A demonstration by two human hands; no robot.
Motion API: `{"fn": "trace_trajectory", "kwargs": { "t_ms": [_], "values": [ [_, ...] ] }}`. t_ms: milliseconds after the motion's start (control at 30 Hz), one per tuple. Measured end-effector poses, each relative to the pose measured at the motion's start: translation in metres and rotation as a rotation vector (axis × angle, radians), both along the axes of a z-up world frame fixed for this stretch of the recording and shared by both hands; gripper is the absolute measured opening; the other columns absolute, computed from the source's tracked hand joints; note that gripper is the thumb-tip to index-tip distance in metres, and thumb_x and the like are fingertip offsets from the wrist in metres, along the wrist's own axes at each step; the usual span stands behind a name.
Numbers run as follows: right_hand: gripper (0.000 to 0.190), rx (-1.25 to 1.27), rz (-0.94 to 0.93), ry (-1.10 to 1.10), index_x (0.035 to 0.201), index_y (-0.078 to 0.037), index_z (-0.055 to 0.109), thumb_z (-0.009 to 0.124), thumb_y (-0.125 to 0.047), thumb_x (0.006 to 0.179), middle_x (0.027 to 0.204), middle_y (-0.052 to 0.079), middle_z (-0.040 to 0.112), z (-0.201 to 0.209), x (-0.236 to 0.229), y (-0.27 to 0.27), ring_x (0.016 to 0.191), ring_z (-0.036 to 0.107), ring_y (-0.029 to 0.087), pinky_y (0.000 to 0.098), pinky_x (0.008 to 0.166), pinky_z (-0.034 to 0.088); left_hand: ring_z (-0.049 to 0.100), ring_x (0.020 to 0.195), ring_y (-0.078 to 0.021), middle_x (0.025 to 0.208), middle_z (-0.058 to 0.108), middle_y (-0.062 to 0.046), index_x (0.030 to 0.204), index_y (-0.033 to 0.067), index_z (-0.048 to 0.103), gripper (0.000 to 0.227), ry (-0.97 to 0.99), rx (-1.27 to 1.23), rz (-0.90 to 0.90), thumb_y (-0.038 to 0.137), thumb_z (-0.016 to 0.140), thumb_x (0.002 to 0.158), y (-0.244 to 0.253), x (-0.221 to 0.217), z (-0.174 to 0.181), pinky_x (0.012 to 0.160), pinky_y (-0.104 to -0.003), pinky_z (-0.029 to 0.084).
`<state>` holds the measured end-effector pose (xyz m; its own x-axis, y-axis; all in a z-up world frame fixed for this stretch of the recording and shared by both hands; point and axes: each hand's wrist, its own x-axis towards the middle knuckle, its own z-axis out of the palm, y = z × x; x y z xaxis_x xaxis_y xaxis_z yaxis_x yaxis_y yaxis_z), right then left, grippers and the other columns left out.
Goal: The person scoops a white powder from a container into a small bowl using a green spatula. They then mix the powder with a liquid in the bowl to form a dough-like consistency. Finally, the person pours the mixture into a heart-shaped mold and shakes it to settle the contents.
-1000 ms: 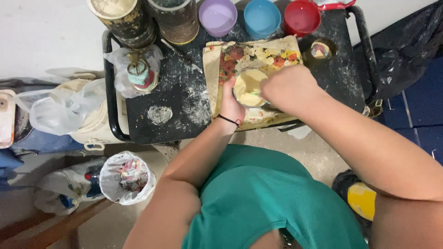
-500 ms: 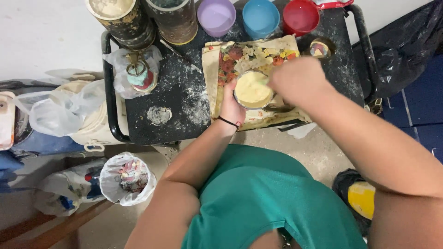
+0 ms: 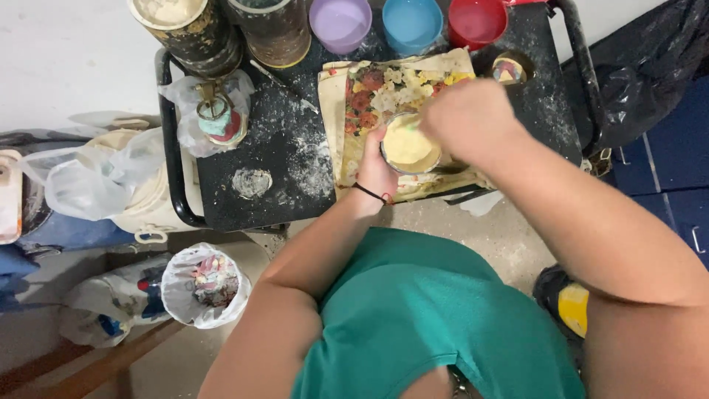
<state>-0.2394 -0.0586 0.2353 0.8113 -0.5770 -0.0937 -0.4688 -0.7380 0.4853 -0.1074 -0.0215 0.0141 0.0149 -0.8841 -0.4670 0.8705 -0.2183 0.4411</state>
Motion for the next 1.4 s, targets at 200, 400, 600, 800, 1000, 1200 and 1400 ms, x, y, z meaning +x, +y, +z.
{"fn": "trace_trajectory", "kwargs": {
  "t_ms": [200,400,600,800,1000,1200,1400],
  "values": [
    [0.026,0.072,0.042,-0.092,0.062,-0.025,0.070,0.072,-0.015,0.086,0.057,-0.005,0.063,-0.025,0.008,0.009,0.060,0.069,0.017,0.0378,0.055,0.053,0.070,0.117,-0.0357,0.128,0.073,-0.015,0.133,0.0142,0.068,0.062,-0.004,-0.050,0.045,0.060,0.067,0.091,0.001,0.008,0.014,0.093,-0.055,0.059],
    [0.027,0.088,-0.089,-0.078,0.065,-0.024,0.072,0.074,-0.021,0.091,0.061,-0.006,0.065,-0.014,-0.013,0.002,0.062,0.067,0.016,0.0353,0.061,0.054,0.074,0.110,-0.0313,0.123,0.076,-0.013,0.129,0.0124,0.070,0.060,0.009,-0.044,0.043,0.059,0.065,0.092,0.002,0.003,-0.002,0.089,-0.051,0.063],
    [0.017,0.240,-0.036,-0.752,0.107,-0.018,0.085,0.090,-0.017,0.090,0.086,0.008,0.072,-0.020,-0.066,0.005,0.081,0.067,0.028,0.0393,0.078,0.056,0.070,0.116,-0.0335,0.128,0.072,-0.018,0.134,0.0098,0.068,0.067,0.037,-0.096,0.090,0.064,0.063,0.095,0.010,0.005,0.024,0.093,-0.050,0.061],
    [0.034,0.343,0.081,-1.085,0.118,-0.011,0.083,0.078,0.008,0.090,0.107,0.018,0.069,-0.109,-0.089,0.008,0.098,0.063,0.042,0.0489,0.086,0.053,0.068,0.119,-0.0337,0.128,0.071,-0.021,0.135,0.0070,0.067,0.071,0.053,-0.133,0.049,0.066,0.066,0.095,0.012,-0.011,0.050,0.099,-0.049,0.058],
    [0.031,0.262,-0.011,-1.034,0.113,-0.014,0.085,0.078,0.006,0.090,0.109,0.016,0.071,-0.132,-0.158,0.011,0.101,0.066,0.037,0.0459,0.089,0.052,0.071,0.116,-0.0317,0.125,0.073,-0.018,0.134,0.0087,0.067,0.064,-0.013,-0.059,0.073,0.061,0.065,0.097,0.003,-0.001,0.030,0.099,-0.047,0.058],
    [0.019,0.637,-0.403,-1.197,0.117,-0.009,0.081,0.074,-0.003,0.100,0.097,0.017,0.075,-0.069,-0.144,0.028,0.089,0.070,0.037,0.0468,0.085,0.052,0.070,0.117,-0.0339,0.126,0.072,-0.021,0.132,0.0061,0.068,0.057,-0.006,-0.061,0.066,0.053,0.066,0.099,0.000,-0.010,0.042,0.099,-0.049,0.057],
    [0.031,1.104,-0.878,-1.383,0.087,-0.003,0.077,0.080,-0.032,0.098,0.049,0.010,0.058,-0.110,-0.105,0.013,0.040,0.047,0.013,0.0269,0.046,0.038,0.072,0.112,-0.0325,0.124,0.073,-0.020,0.131,0.0100,0.070,0.055,0.001,-0.058,0.069,0.053,0.072,0.096,-0.012,-0.024,0.017,0.097,-0.047,0.058]
  ]
}}
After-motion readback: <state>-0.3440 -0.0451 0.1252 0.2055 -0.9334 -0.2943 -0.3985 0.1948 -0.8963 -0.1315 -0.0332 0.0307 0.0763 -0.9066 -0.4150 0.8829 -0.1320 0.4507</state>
